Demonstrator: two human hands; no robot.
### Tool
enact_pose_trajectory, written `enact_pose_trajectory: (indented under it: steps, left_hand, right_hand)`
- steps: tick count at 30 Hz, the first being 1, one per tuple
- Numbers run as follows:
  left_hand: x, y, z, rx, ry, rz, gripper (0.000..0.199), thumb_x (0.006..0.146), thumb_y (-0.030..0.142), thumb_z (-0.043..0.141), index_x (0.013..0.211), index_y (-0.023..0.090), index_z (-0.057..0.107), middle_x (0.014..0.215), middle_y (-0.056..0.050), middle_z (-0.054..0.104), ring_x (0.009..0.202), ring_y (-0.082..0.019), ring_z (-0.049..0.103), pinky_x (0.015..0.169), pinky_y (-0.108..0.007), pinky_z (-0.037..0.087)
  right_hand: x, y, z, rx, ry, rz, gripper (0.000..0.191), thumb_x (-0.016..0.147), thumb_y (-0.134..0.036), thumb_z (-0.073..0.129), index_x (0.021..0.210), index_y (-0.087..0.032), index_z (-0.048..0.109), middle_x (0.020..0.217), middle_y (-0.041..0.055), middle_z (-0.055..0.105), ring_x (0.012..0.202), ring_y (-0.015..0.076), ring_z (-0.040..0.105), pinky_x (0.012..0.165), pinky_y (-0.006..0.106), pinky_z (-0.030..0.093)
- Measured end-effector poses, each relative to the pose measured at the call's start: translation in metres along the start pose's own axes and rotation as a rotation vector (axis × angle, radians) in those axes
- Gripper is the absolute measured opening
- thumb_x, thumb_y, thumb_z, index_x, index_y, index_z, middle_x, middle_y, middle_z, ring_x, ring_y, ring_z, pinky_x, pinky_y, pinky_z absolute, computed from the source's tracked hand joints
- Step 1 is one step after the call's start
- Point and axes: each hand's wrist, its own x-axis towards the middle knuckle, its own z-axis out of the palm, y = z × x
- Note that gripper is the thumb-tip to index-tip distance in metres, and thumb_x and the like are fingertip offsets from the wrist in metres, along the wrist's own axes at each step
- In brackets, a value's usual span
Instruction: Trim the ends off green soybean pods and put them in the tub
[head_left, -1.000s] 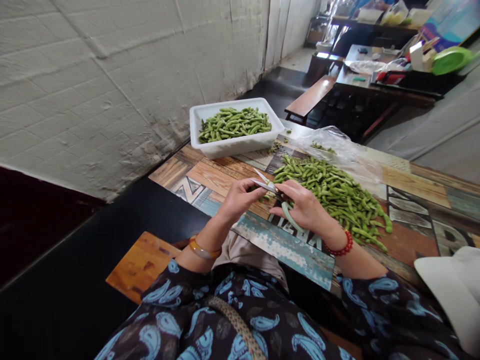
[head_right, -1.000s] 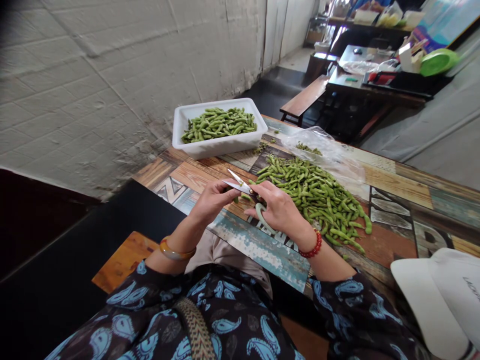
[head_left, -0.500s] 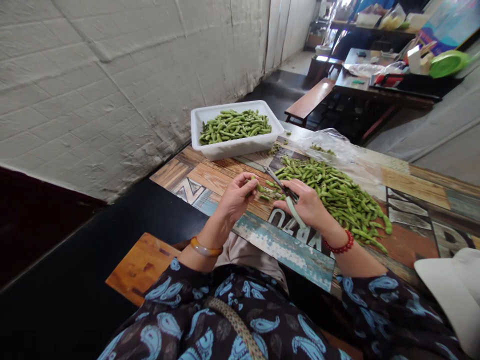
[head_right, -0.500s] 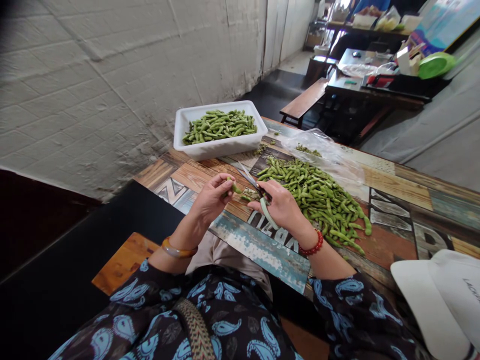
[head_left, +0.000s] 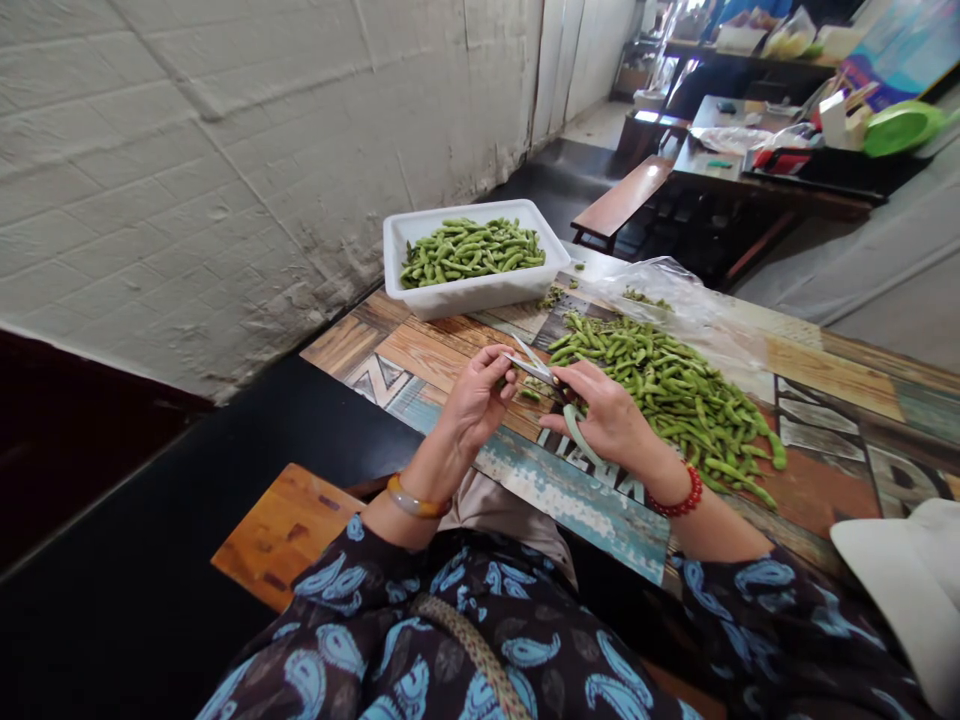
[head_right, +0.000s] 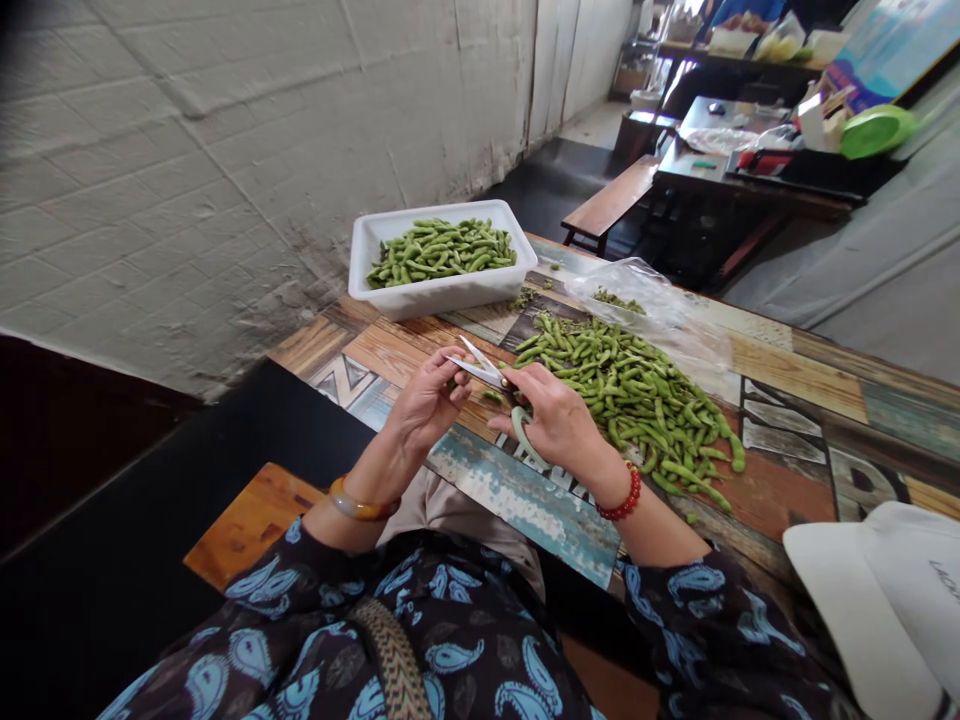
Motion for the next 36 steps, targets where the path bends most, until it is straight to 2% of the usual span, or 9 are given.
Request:
enact_pose_trajectory:
  steps: [18,26,29,32,36]
  left_hand:
    - [-0.003,-0.005,0.004,-0.041,0.023,0.006,0.014,0.073,0.011,0.077,0.078,0.013,0.063,0.073,0.002,0.057,0.058,-0.003,0.049,0.047,-0.013,0.037]
    - [-0.004,-0.005,0.003,-0.049,0.009,0.016,0.016,0.075,0.013,0.077,0.077,0.013,0.061,0.073,0.002,0.057,0.058,-0.003,0.05,0.047,-0.013,0.037]
    - [-0.004,-0.007,0.003,-0.068,0.002,0.022,0.018,0.074,0.013,0.077,0.076,0.013,0.06,0.069,0.002,0.055,0.057,-0.004,0.05,0.047,-0.013,0.036]
    - [-0.003,-0.007,0.002,-0.066,-0.003,0.014,0.015,0.076,0.013,0.075,0.078,0.012,0.061,0.073,0.001,0.059,0.058,-0.004,0.052,0.048,-0.014,0.037]
    - [0.001,-0.003,-0.004,-0.073,0.006,-0.069,0.013,0.079,0.018,0.07,0.082,0.014,0.058,0.079,-0.001,0.063,0.06,-0.007,0.056,0.049,-0.017,0.039]
  right_hand:
    - [0.001,-0.006,-0.002,-0.055,0.002,-0.011,0.043,0.088,-0.036,0.068,0.127,-0.021,0.055,0.105,0.0117,0.063,0.093,0.0273,0.062,0.081,0.042,0.055]
    - [-0.001,-0.002,0.0,-0.098,0.009,-0.003,0.038,0.091,-0.038,0.065,0.124,-0.02,0.057,0.098,0.0098,0.063,0.082,0.0239,0.061,0.071,0.037,0.054]
    - [-0.003,0.001,0.003,-0.086,0.014,0.0,0.04,0.091,-0.039,0.065,0.125,-0.02,0.057,0.099,0.0098,0.064,0.084,0.0242,0.063,0.072,0.036,0.055]
    - [-0.003,0.004,0.005,-0.057,0.035,-0.009,0.042,0.09,-0.041,0.066,0.125,-0.02,0.058,0.098,0.01,0.066,0.089,0.0259,0.064,0.078,0.038,0.055]
    - [0.001,0.007,0.002,-0.014,0.133,0.037,0.039,0.089,-0.047,0.066,0.117,-0.019,0.063,0.09,0.0086,0.068,0.083,0.0249,0.065,0.078,0.039,0.054]
